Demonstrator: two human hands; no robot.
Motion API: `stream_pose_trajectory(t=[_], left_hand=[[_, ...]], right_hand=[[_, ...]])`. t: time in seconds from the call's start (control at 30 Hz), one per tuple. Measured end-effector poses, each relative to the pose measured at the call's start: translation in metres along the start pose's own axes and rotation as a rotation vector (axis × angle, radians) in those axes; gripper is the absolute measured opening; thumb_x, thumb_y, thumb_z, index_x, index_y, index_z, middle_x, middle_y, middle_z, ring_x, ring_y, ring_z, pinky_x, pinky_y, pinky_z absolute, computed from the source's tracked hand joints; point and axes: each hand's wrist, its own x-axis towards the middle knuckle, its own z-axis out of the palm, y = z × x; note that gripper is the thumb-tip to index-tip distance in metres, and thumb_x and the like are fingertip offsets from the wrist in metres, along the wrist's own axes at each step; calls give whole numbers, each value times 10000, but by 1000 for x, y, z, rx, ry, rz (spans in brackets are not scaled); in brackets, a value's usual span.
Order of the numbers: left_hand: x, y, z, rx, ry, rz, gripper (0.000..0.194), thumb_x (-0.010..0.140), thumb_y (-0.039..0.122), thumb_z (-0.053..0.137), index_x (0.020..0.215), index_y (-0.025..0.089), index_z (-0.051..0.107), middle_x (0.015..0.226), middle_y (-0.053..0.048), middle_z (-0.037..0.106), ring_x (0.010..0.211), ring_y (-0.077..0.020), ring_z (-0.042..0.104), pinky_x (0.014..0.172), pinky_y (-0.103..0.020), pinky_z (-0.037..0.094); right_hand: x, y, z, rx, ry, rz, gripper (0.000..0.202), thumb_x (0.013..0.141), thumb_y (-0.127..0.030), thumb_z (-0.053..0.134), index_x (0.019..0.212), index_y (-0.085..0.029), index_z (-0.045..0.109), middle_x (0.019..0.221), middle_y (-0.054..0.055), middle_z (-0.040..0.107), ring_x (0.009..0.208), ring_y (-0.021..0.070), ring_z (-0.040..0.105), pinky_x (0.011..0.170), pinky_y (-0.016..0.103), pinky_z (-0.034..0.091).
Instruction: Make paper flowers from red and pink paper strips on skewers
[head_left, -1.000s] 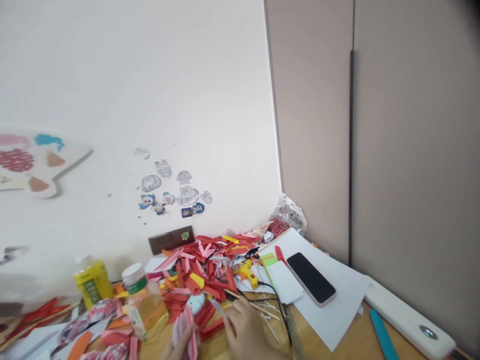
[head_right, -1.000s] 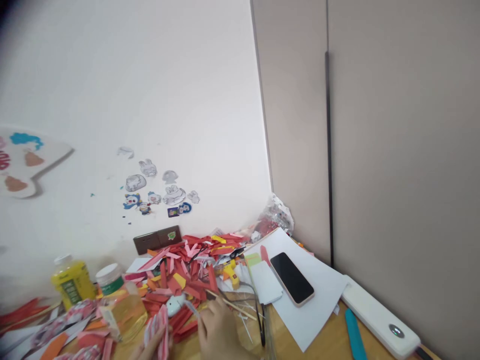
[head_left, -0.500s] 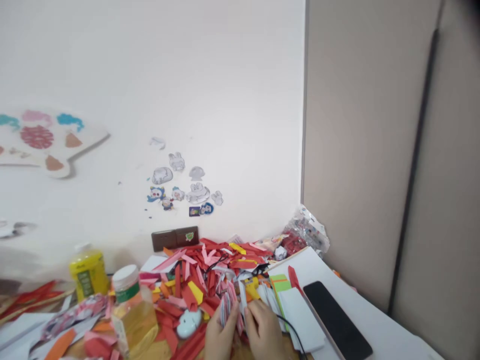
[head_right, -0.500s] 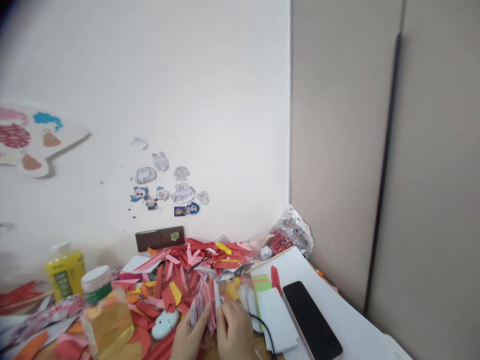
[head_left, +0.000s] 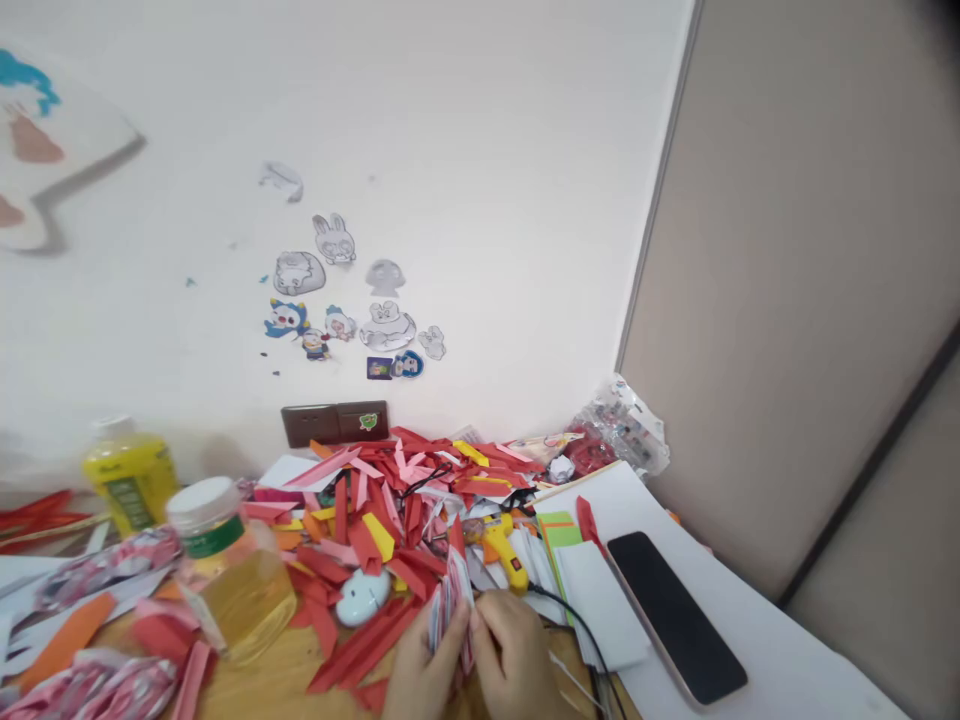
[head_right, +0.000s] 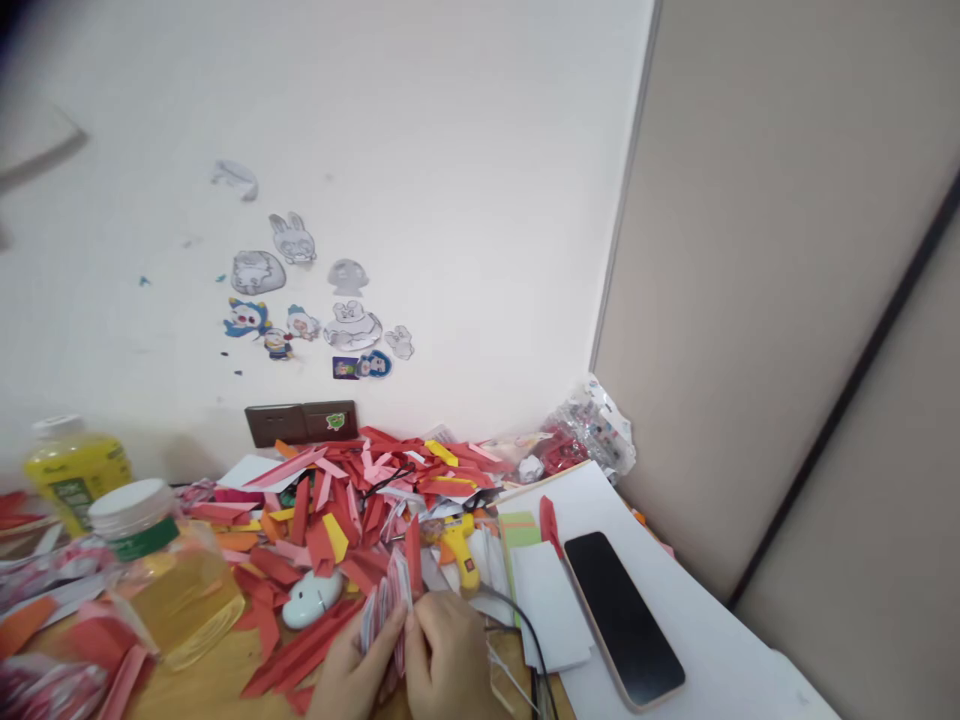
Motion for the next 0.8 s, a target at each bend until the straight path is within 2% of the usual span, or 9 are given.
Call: stream_pose_trajectory(t=[0.2, 0.27, 0.37, 0.47, 0.63, 0.7, 0.8], left_hand=[[3, -6, 0, 21, -101, -25, 587, 535, 774, 576, 548, 203, 442, 346, 88, 403, 331, -84, 365, 352, -198, 265], [1, -3, 1, -1, -82, -24, 579, 535, 758, 596, 540, 204, 429, 346, 91, 400, 332, -80, 368, 353, -195, 268], [-2, 2, 1, -42, -50, -28, 585, 513, 756, 614, 565, 200, 440, 368, 103, 392, 338, -71, 366, 352, -186, 272], [-4, 5, 2, -67, -69, -37, 603, 498, 766, 612, 612, 190, 475, 385, 106, 402, 341, -65, 370, 352, -178, 283], [-6, 5, 4, -122, -178, -87, 600, 513, 767, 608, 569, 188, 463, 353, 82, 426, 301, -56, 346, 325, -182, 251], [-7, 7, 4, -151, -208, -107, 596, 517, 756, 621, 586, 183, 474, 365, 76, 441, 308, -53, 344, 329, -181, 250], [-8, 10, 3, -184, -246, -124, 582, 538, 733, 634, 614, 170, 511, 399, 48, 491, 333, -62, 376, 343, -189, 268]], right_hand=[[0, 2, -2, 104, -110, 133, 287, 856, -174, 373, 577, -194, 310, 549, -21, 415, 538, 122, 409, 533, 251, 241], [0, 4, -1, 299, -156, 257, 276, 857, -219, 408, 592, -198, 334, 568, -31, 394, 551, 121, 396, 536, 242, 262], [2, 5, 1, 700, -155, 445, 162, 842, -294, 496, 726, -199, 436, 665, -34, 430, 616, 123, 437, 577, 227, 342], [6, 4, 0, 974, -141, 526, 206, 798, -352, 608, 882, -202, 494, 756, -24, 475, 707, 134, 483, 676, 248, 395], [13, -2, -9, 1230, -200, 613, 312, 762, -386, 681, 990, -204, 572, 874, 17, 559, 803, 161, 535, 757, 285, 428], [14, -2, -11, 1286, -252, 609, 358, 742, -398, 701, 1025, -207, 592, 894, 23, 583, 760, 154, 540, 719, 276, 441], [14, 0, -10, 1315, -328, 616, 431, 722, -432, 713, 1072, -207, 601, 827, 8, 591, 557, 92, 461, 530, 204, 397]])
